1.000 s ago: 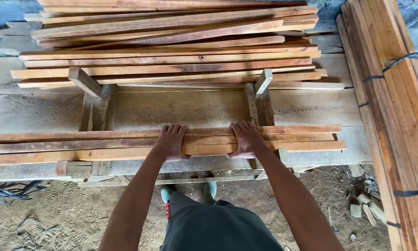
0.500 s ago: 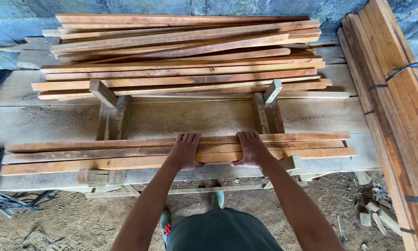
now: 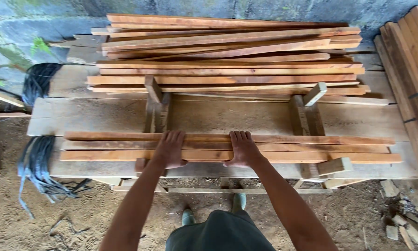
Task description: Organizing and bundling thin wooden slats using a black strap on a wooden workbench.
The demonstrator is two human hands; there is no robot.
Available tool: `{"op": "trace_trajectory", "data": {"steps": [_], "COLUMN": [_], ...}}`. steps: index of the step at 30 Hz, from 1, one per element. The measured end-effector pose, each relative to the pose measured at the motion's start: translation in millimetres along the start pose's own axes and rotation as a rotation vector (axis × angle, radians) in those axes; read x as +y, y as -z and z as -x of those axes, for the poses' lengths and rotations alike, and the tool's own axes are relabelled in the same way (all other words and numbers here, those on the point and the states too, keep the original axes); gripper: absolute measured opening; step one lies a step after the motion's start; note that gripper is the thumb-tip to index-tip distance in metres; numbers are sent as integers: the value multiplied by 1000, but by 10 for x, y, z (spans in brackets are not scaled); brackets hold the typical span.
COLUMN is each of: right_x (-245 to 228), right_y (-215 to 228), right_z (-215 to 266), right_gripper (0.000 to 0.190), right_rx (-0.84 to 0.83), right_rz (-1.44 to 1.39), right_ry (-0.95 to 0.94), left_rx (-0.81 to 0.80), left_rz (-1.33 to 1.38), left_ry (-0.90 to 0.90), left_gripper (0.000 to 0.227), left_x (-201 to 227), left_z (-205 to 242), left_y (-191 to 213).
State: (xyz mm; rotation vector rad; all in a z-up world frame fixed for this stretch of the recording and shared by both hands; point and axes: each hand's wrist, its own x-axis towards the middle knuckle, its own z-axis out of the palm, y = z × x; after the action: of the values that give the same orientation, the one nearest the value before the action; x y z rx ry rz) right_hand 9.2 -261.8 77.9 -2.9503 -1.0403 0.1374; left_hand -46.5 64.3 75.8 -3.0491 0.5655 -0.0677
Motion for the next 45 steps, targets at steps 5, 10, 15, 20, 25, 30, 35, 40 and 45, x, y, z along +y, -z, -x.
{"op": "trace_trajectory", "data": {"steps": [5,10,15,20,25,30,35,40,45], "right_x": [-387,-422,-444,-472,-495,-506,-517,-653,-1030], "right_y": [-55,-54,-7,42,99,24,-14,7,71], "right_z": [-325,-353,-344,-330,-326,-309,-354,-371,-507], "right_gripper": [117,113,119,117,115,114,120,119,117], "right_rx": [8,28,-17,-2,-12,50,70,100,134], "right_rz": [-12,-27,-6,15,29,43,93,97,79], "right_ry": [26,48,11,18,35,48,60,30,19], "left_rx": [-2,-151,-72,-119,-157,-197,-267,-307,-416], "left_rz": [-10,123,116,118,97,141,125,139,455], "left_ry": [3,17,12,47,72,84,106,58,-51], "left_gripper": [113,113,111,109,112,111,111,116,117], "left_x": [-55,-97,-107,-47,-25,-16,-42,-84,-593], "left_z": [0,-38,-48,13,35,43,-1,-26,-104], "left_y": [32,-114,-268,-27,54,149,189,207,23]}}
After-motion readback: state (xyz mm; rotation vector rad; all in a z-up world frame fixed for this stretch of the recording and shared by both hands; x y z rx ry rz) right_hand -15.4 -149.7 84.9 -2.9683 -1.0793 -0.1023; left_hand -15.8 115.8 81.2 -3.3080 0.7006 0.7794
